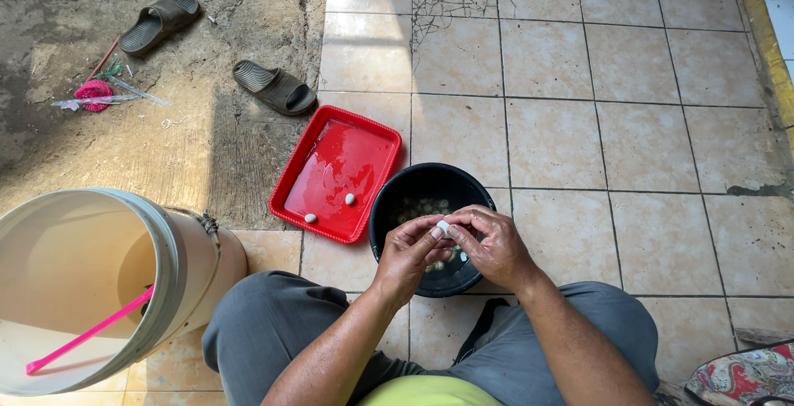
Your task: The person sits on the floor and removes small snails one at a time from a black bowl of water, peeling or extracting the white meat by hand and placing the finished pieces onto a red tray beside the bowl. They occasionally reach back into the bowl to grab the next snail.
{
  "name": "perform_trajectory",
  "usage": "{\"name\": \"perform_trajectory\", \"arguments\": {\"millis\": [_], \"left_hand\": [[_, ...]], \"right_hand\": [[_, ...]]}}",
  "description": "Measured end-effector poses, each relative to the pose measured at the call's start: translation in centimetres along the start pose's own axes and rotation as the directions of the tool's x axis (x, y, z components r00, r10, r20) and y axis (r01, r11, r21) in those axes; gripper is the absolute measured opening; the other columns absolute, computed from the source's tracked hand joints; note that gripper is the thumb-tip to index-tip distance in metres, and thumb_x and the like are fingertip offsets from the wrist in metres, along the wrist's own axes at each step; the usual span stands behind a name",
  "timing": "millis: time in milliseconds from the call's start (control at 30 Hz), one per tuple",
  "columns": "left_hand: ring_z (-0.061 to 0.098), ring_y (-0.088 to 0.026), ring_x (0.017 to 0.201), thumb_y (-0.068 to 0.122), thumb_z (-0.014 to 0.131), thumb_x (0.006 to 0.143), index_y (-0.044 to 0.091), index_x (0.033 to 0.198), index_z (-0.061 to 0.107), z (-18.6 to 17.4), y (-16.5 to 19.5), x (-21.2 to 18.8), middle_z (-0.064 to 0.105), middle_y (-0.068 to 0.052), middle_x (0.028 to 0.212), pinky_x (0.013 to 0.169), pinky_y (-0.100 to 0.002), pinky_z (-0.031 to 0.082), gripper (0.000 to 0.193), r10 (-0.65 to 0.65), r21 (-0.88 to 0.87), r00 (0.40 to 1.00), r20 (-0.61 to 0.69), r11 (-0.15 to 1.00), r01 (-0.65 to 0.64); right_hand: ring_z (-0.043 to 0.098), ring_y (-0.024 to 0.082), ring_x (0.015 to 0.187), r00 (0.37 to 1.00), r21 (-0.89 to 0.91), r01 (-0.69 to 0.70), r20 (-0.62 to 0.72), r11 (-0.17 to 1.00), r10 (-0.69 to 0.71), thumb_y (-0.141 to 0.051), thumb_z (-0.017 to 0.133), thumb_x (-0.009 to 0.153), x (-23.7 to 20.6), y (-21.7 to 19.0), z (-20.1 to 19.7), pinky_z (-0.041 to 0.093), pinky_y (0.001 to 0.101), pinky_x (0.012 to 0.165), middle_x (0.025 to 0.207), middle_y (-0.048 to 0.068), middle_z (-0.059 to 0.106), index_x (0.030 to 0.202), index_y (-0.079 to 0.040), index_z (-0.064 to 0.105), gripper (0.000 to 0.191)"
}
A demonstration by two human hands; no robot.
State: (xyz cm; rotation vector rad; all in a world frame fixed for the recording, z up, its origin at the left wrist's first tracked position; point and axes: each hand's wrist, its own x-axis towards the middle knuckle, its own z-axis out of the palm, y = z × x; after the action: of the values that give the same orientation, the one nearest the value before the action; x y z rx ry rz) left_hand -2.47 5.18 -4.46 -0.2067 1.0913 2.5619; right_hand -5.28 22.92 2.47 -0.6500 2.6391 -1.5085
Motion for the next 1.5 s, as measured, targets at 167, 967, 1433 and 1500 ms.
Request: {"name": "perform_trajectory", "arguments": {"millis": [167, 967, 1433, 1500], "left_hand": [[0.075, -0.016, 0.092, 0.012, 0.073, 0.094, 0.000, 0.118, 0.070, 0.2, 0.0, -0.2, 0.076, -0.011, 0.106, 0.080, -0.030, 0.063, 0.027, 0.000, -0.009, 1.000, -0.011, 1.000, 0.000], [0.072, -0.018, 0.104, 0.010, 0.064, 0.100, -0.002, 0.127, 0.066, -0.4, -1.7, 0.2, 0.072, -0.014, 0.119, 0.093, -0.032, 0.062, 0.030, 0.057, -0.047, 0.998, -0.013, 0.997, -0.057], [0.070, -0.019, 0.115, 0.000, 0.060, 0.097, 0.001, 0.133, 0.058, -0.4, -0.9, 0.3, 0.066, -0.013, 0.130, 0.101, -0.035, 0.059, 0.036, 0.121, 0.006, 0.992, 0.022, 0.993, -0.121], [0.069, -0.018, 0.113, -0.002, 0.063, 0.096, 0.002, 0.130, 0.056, -0.3, -0.9, 0.2, 0.065, -0.011, 0.127, 0.100, -0.034, 0.059, 0.035, 0.171, 0.065, 0.985, 0.024, 0.983, -0.172]], "right_hand": [[0.075, 0.020, 0.088, 0.990, 0.118, -0.137, -0.024, 0.984, 0.140, -0.010, 0.067, 0.097, -0.4, 0.4, 0.5, 0.060, 0.0310, 0.075, 0.101, 0.012, 0.077, 0.110, -0.001, 0.072, 0.016], [0.073, 0.036, 0.091, 0.959, -0.282, 0.137, -0.203, 0.950, -0.198, 0.002, 0.060, 0.099, -0.6, 0.7, 2.3, 0.060, 0.0402, 0.075, 0.104, 0.019, 0.070, 0.119, -0.001, 0.055, 0.022], [0.073, 0.026, 0.099, 0.952, -0.407, 0.189, -0.149, 0.894, -0.269, 0.005, 0.057, 0.101, 0.0, 0.5, -1.0, 0.060, 0.0339, 0.085, 0.107, 0.015, 0.072, 0.108, -0.004, 0.066, 0.015], [0.073, 0.023, 0.096, 0.977, -0.248, 0.103, -0.156, 0.963, -0.145, 0.002, 0.058, 0.097, -0.2, 0.1, -1.0, 0.059, 0.0324, 0.081, 0.105, 0.015, 0.073, 0.109, 0.001, 0.068, 0.016]]}}
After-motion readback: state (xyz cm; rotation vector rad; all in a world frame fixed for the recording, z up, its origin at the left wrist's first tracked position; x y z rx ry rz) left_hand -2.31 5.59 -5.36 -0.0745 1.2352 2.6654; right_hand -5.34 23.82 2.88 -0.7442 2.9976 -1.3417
